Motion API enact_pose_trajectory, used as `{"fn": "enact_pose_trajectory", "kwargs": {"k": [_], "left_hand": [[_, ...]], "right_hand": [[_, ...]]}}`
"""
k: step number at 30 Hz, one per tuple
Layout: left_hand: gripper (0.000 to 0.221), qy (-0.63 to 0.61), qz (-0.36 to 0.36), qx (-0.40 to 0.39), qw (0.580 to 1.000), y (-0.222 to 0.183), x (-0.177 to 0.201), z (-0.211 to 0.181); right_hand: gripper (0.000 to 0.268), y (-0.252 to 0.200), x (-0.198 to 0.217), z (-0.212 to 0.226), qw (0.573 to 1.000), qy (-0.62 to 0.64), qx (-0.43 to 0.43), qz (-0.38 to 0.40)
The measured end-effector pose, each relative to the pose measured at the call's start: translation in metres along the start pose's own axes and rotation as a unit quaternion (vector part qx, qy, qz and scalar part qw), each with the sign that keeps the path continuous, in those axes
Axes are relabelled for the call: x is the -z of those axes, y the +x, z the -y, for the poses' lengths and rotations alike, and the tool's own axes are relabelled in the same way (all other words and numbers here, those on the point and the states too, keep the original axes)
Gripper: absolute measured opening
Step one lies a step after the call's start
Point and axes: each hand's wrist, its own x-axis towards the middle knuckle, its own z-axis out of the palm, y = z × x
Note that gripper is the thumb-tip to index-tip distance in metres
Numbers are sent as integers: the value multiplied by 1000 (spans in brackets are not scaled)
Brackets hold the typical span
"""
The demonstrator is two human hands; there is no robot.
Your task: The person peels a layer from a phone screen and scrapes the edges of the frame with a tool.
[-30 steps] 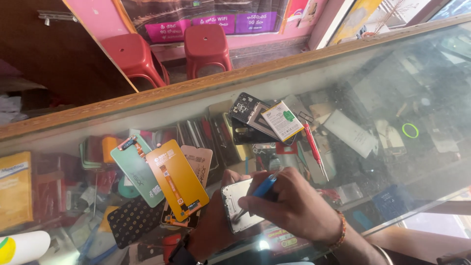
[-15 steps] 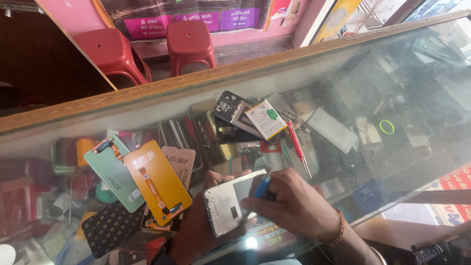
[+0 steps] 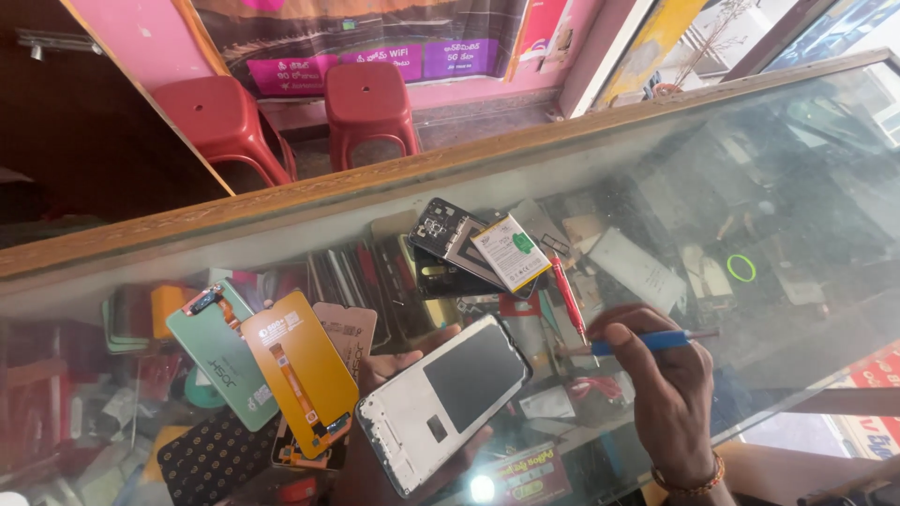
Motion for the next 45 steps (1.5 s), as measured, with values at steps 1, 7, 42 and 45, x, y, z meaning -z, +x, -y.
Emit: {"fn": "enact_pose_trajectory", "kwargs": {"k": [1, 7, 42, 45], "left_hand": [[50, -19, -15, -12, 1000, -4, -2, -1], [64, 146, 144, -70, 976, -6, 21, -21], [67, 808, -6, -66, 585, -13, 6, -58], [64, 801, -15, -56, 596, -20, -11, -53]], "right_hand": [[25, -3, -6, -4, 997, 62, -52, 10], [24, -10, -61, -7, 858, 383, -337, 57], [77, -9, -30, -105, 913, 272, -291, 88], [72, -25, -26, -81, 946, 183, -265, 29]]}}
